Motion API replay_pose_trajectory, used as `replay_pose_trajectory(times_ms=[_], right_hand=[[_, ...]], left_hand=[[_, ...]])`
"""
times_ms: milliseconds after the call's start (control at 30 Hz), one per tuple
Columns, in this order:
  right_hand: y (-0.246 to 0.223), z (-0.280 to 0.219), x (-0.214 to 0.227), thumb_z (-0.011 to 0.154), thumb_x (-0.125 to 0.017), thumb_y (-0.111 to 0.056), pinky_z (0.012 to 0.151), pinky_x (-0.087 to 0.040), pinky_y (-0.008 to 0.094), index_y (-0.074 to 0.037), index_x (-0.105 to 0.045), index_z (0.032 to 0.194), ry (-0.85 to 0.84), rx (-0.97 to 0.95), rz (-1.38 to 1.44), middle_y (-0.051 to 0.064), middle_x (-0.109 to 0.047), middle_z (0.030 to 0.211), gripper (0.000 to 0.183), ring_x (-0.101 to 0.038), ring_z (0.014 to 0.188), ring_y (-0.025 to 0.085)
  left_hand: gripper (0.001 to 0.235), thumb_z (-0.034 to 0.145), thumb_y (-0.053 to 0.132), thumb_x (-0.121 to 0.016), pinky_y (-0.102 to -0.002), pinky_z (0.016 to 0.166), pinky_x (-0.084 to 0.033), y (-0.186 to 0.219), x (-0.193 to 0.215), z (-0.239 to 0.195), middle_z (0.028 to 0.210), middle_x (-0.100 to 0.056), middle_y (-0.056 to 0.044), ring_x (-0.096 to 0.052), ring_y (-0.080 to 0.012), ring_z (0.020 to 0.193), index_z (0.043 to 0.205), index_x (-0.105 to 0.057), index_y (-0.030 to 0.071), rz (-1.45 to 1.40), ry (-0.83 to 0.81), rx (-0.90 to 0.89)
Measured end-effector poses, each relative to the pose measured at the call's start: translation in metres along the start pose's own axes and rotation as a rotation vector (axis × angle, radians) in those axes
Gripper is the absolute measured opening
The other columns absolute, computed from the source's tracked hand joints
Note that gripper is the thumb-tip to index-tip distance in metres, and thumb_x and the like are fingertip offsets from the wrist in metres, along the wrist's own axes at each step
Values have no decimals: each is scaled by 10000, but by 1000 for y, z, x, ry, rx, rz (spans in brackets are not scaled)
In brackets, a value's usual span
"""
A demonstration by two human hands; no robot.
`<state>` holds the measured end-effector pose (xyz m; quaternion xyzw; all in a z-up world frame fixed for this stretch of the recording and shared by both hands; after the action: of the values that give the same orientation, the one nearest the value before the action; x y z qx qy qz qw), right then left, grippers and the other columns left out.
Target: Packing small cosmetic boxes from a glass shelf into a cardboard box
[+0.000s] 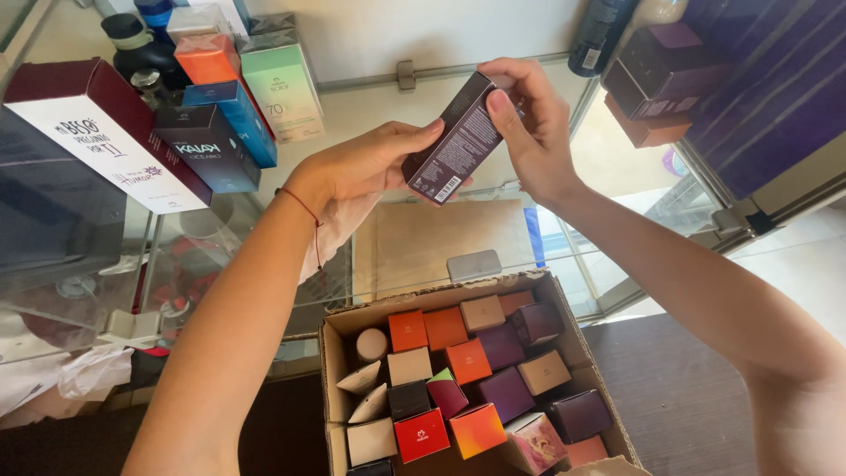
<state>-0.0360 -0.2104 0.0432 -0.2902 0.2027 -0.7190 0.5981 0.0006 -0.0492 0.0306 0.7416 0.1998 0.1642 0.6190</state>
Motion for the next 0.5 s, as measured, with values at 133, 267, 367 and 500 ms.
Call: replay_pose_trajectory(times_ms=[133,267,367,500], right_hand=[[0,0,0,1109,-532,-397,795,-469,235,-82,-567,1297,-3,-9,-8,23,-612,1067,368,-536,927,100],[0,0,0,1111,-528,-393,789,-455,233,-85,-565,1301,-6,-18,-10,17,-603,1064,364,-524,918,96],[-1,0,-1,1117,-523,-379,815,-451,233,-82,-564,1296,-6,-7,-18,14,-604,1072,349,-523,930,95],[-1,0,-1,1118,-524,-373,820,-454,235,-76,-563,1298,-6,0,-11,24,-607,1089,350,-529,941,100]], left_hand=[[658,921,494,-457,-395,961,-617,0,0,0,1190,-738,-193,-741,-271,1050,1304,-629,-13,14,2,12],[682,874,508,-499,-374,1001,-597,1,-1,-2,1244,-739,-205,-727,-258,1139,1328,-615,12,6,18,29],[645,912,497,-486,-377,951,-606,-3,2,1,1210,-745,-195,-728,-244,1099,1313,-629,12,7,-14,-5],[656,912,491,-488,-375,942,-611,-2,1,1,1217,-741,-211,-726,-252,1111,1332,-615,3,0,-21,-11]])
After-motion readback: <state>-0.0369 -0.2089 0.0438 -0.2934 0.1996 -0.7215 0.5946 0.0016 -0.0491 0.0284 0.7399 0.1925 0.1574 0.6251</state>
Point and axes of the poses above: each hand's wrist, its own z-axis towards the middle knuckle, its own x-axis out of the back of the hand, y = z × x, the point moved 6 cm from there along z, towards the middle knuckle
